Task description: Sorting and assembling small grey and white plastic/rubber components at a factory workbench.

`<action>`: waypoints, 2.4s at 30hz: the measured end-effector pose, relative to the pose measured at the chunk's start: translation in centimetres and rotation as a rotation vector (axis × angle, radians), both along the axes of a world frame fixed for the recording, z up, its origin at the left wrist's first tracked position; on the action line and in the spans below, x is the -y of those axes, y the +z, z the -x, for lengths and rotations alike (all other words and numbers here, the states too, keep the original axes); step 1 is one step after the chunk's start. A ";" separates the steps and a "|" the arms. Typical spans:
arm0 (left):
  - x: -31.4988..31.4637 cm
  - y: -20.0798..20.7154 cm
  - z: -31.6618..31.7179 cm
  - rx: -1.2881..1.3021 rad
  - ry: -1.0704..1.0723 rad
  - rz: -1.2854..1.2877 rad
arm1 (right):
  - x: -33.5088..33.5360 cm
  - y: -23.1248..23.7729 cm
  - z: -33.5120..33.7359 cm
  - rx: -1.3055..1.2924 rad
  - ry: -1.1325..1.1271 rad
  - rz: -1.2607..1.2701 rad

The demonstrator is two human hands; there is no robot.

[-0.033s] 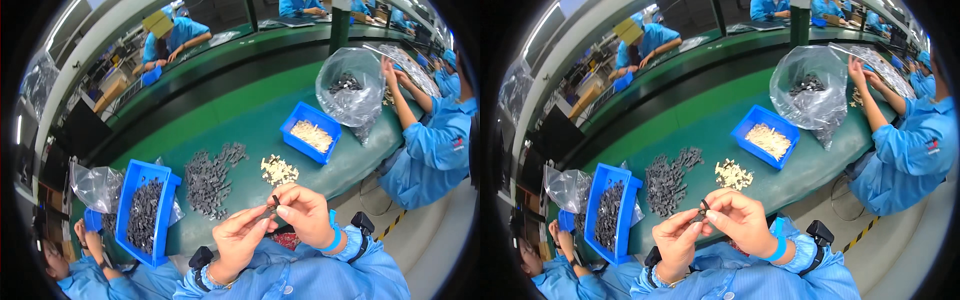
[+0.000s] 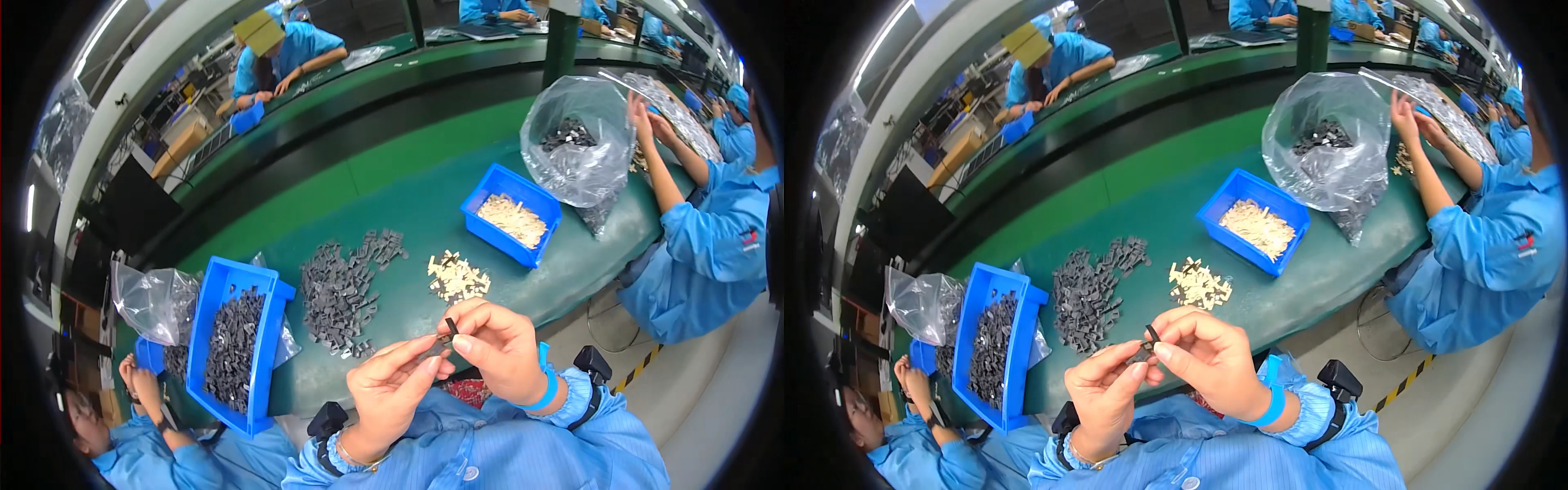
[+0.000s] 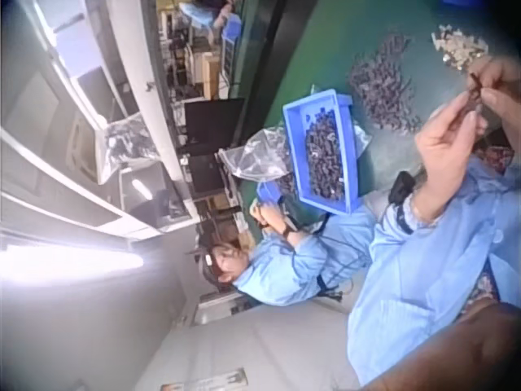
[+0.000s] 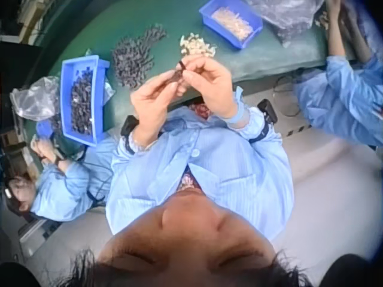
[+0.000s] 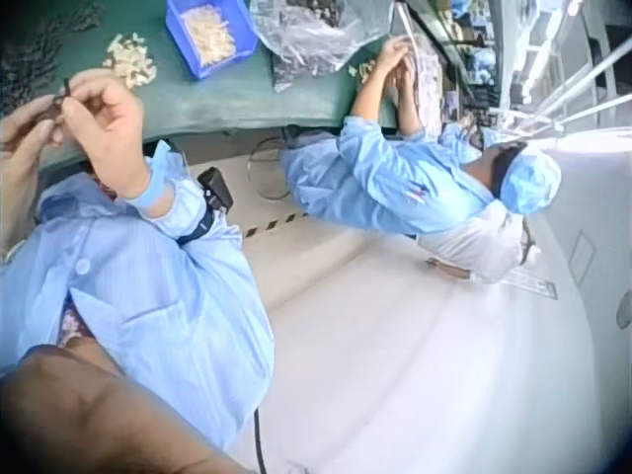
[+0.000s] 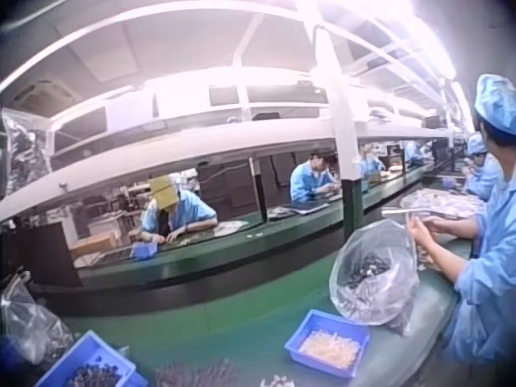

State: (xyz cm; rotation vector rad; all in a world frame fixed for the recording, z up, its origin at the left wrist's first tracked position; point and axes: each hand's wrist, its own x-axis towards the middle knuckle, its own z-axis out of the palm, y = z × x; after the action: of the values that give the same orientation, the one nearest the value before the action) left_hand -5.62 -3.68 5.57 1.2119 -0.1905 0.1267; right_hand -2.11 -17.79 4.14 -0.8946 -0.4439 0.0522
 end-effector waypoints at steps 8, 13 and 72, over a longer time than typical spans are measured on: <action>-1.7 -1.2 -1.4 -0.123 -0.008 0.006 | -1.2 -1.0 -1.8 -0.058 0.052 0.101; -1.9 -1.8 -2.3 -0.168 -0.025 -0.041 | -1.0 -1.3 -2.7 -0.115 0.084 0.158; -2.2 -2.5 -2.7 -0.176 -0.097 0.088 | -1.4 -1.3 -3.6 -0.023 0.019 0.371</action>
State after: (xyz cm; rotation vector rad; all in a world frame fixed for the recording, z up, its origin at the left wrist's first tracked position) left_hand -2.92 -1.50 3.09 1.1175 -0.0889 -0.0561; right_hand 1.49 -16.39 2.82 -1.2527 -0.4285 0.1658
